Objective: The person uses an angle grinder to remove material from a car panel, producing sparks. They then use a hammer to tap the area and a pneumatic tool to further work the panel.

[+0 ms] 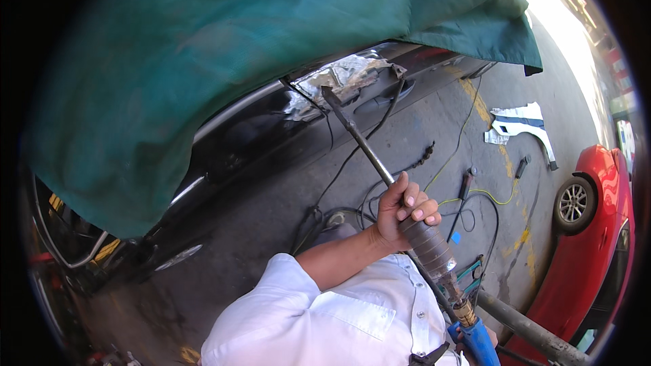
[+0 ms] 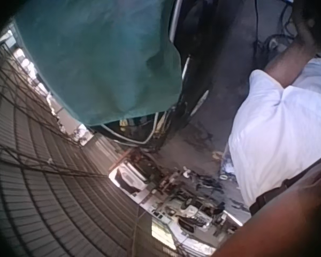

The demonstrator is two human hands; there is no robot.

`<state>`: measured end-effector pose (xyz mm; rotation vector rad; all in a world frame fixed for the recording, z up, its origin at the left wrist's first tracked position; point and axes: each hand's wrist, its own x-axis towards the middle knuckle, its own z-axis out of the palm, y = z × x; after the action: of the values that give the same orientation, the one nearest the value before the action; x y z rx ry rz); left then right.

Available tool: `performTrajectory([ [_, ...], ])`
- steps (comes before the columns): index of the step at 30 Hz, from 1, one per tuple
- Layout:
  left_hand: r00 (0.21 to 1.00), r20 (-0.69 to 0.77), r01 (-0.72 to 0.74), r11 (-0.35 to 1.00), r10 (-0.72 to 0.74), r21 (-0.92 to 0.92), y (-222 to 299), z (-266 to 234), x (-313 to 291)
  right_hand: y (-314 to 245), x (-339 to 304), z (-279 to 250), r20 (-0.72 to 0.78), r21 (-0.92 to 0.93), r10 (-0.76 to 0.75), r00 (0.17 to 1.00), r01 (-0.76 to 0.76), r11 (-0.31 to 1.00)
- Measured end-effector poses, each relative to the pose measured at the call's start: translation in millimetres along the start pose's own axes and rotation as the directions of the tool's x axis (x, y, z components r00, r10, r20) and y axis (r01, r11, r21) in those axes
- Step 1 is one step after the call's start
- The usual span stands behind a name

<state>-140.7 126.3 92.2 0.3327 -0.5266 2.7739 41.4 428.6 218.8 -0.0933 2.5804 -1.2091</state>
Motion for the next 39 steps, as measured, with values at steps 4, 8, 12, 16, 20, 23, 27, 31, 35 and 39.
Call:
performTrajectory([
  [4,1.000,-0.019,0.002,1.000,-0.002,0.024,1.2,6.6,8.9,-30.5,-7.5,11.9,-0.248,-0.027,0.030,0.968,-0.038,0.999],
  [8,0.999,-0.038,0.003,0.999,-0.002,0.038,1.7,6.7,12.7,-38.0,-5.3,17.7,-0.156,-0.031,0.014,0.988,-0.019,0.999],
  [12,0.999,-0.054,0.006,1.000,-0.005,0.009,3.3,4.7,13.6,-35.0,-2.8,22.4,-0.291,0.009,0.006,0.957,-0.003,1.000],
  [16,0.999,-0.048,-0.001,1.000,0.002,0.031,6.3,3.9,11.4,-34.6,0.0,17.1,-0.176,-0.012,-0.006,0.984,0.004,1.000],
  [20,0.999,-0.045,-0.002,0.999,0.004,0.035,5.7,5.3,10.1,-29.8,-2.2,14.6,-0.164,-0.058,-0.065,0.984,0.056,0.997],
  [23,0.999,-0.044,-0.006,0.999,0.008,0.039,6.5,5.8,10.9,-17.7,-6.4,21.9,-0.211,-0.007,-0.092,0.973,0.093,0.996],
  [27,0.999,-0.045,0.010,0.999,-0.008,0.033,8.3,2.1,8.9,-6.3,-10.8,17.9,-0.235,0.098,-0.121,0.964,0.148,0.984],
  [31,0.997,-0.082,-0.004,1.000,0.006,0.026,5.0,-0.8,4.0,-17.2,-14.4,-6.1,-0.063,0.170,0.012,0.998,-0.001,0.985],
  [35,0.992,-0.115,-0.035,0.997,0.043,0.072,11.8,10.6,10.0,-26.6,-7.2,-3.5,-0.105,0.268,0.087,0.991,-0.056,0.962],
  [39,0.968,-0.198,-0.145,0.988,0.154,0.058,33.9,26.6,23.8,-35.6,-4.5,9.9,-0.170,0.114,-0.020,0.985,0.040,0.993],
])
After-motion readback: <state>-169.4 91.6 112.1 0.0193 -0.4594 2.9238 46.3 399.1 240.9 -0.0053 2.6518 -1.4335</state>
